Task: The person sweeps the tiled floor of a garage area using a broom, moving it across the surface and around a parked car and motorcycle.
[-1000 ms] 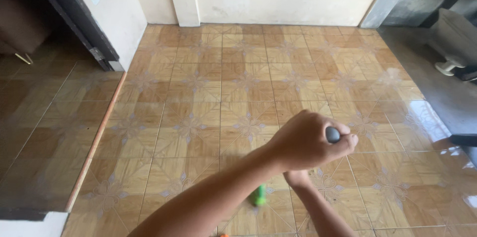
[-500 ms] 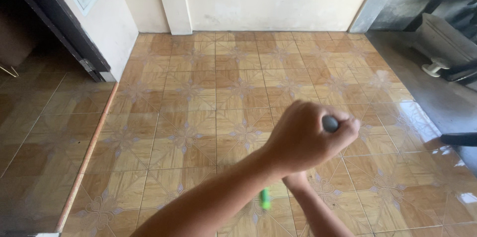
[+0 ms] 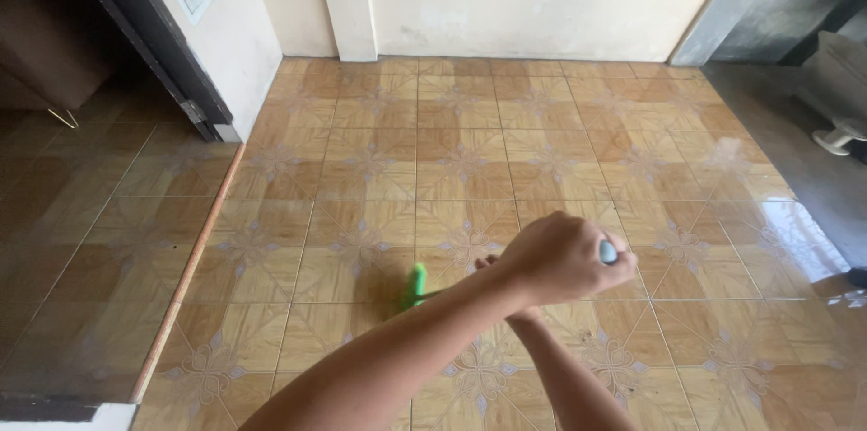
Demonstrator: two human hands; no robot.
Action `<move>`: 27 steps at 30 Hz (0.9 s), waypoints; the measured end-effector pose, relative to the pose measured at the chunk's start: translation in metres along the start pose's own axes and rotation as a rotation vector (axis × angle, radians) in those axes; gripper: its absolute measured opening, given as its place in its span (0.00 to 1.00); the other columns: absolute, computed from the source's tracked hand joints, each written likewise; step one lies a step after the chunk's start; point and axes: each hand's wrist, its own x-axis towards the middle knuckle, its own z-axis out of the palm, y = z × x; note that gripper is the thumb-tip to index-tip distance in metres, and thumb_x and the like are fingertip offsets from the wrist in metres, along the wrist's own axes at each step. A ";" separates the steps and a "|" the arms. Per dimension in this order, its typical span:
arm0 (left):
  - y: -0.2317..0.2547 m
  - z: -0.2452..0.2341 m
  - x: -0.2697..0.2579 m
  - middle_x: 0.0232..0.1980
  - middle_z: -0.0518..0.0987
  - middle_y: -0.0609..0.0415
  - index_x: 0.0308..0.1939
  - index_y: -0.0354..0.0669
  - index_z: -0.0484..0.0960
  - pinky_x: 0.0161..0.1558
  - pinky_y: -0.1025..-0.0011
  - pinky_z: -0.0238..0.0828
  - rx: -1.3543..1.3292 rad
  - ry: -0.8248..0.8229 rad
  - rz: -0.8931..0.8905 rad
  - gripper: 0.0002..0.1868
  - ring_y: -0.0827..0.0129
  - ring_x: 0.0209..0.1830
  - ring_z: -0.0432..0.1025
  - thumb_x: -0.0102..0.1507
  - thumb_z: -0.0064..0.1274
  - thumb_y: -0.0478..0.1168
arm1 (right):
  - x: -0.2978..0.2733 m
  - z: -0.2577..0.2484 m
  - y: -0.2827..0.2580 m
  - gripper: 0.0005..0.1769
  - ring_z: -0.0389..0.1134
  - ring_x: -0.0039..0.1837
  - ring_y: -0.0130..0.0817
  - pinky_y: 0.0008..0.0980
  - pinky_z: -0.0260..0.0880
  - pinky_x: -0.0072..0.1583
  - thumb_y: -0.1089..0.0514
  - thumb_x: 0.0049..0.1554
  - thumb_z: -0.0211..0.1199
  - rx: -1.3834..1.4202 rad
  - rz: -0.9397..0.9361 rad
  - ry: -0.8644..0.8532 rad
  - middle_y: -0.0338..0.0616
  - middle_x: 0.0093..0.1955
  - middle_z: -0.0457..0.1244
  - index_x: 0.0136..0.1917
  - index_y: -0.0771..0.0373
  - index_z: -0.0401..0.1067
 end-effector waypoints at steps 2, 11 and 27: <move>0.008 -0.001 0.001 0.11 0.58 0.66 0.16 0.49 0.67 0.08 0.77 0.48 -0.023 -0.041 0.061 0.25 0.81 0.07 0.47 0.70 0.38 0.48 | -0.029 -0.003 -0.033 0.23 0.63 0.58 0.27 0.28 0.68 0.56 0.50 0.62 0.49 -0.277 -0.130 0.058 0.45 0.58 0.61 0.66 0.66 0.59; 0.003 0.024 -0.026 0.15 0.66 0.64 0.18 0.48 0.70 0.15 0.79 0.53 -0.352 0.031 -0.013 0.21 0.81 0.11 0.54 0.67 0.47 0.44 | -0.116 -0.019 -0.127 0.24 0.66 0.58 0.32 0.34 0.71 0.57 0.50 0.59 0.52 -0.664 -0.574 0.046 0.45 0.57 0.62 0.65 0.65 0.60; 0.063 -0.078 -0.015 0.10 0.60 0.65 0.16 0.49 0.71 0.11 0.77 0.46 -0.013 0.143 0.076 0.24 0.81 0.08 0.49 0.68 0.43 0.46 | -0.018 0.061 -0.073 0.15 0.59 0.52 0.39 0.40 0.62 0.51 0.50 0.65 0.58 -0.736 -0.655 0.113 0.51 0.50 0.58 0.53 0.66 0.67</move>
